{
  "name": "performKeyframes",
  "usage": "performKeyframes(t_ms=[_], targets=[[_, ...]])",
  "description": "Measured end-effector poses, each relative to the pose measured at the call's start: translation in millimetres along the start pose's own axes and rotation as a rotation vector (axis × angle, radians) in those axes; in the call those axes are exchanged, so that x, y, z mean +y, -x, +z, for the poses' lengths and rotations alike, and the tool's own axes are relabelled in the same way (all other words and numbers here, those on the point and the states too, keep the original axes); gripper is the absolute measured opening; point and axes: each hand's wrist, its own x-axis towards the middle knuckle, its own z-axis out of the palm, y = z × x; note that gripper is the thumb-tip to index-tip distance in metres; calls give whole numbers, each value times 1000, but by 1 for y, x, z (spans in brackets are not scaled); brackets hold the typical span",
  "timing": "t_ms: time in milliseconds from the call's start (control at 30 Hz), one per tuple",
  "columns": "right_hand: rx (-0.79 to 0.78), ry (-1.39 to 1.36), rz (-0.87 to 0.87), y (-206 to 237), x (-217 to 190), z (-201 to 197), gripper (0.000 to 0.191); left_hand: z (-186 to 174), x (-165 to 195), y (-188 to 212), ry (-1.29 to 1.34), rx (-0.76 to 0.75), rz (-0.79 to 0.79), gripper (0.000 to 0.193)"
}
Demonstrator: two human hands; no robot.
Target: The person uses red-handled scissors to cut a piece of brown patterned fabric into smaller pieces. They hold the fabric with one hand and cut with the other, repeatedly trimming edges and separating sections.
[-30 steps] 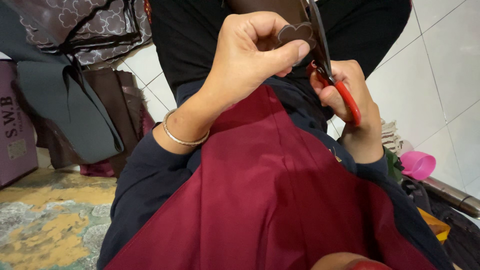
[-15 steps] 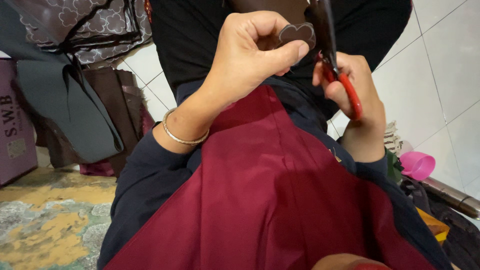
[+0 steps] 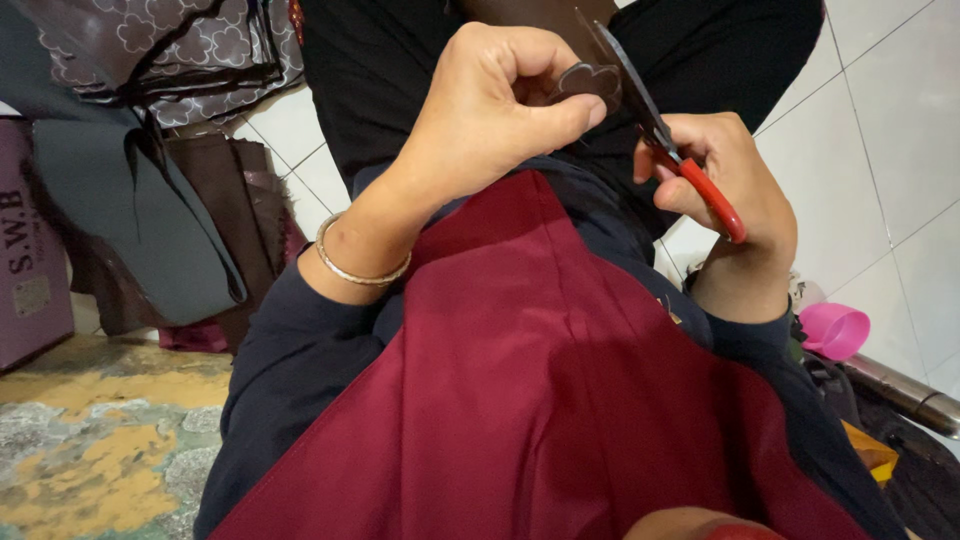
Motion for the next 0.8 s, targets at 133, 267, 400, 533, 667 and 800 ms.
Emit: performKeyframes(t_ms=[133, 267, 400, 533, 667, 800], targets=[[-6, 23, 30, 2, 0, -1, 85, -2, -1, -1, -5, -12, 12, 10], [-5, 36, 24, 2, 0, -1, 85, -4, -1, -1, 15, -37, 2, 10], [-19, 28, 22, 3, 1, -2, 83, -7, 0, -1, 43, -69, -9, 9], [-25, 39, 26, 4, 5, -3, 82, -10, 1, -2, 28, -96, -4, 9], [-49, 28, 10, 5, 10, -5, 80, -13, 3, -3, -19, -126, -30, 11], [-35, 27, 50, 7, 13, -7, 79, -15, 3, -4, -39, -131, -3, 11]])
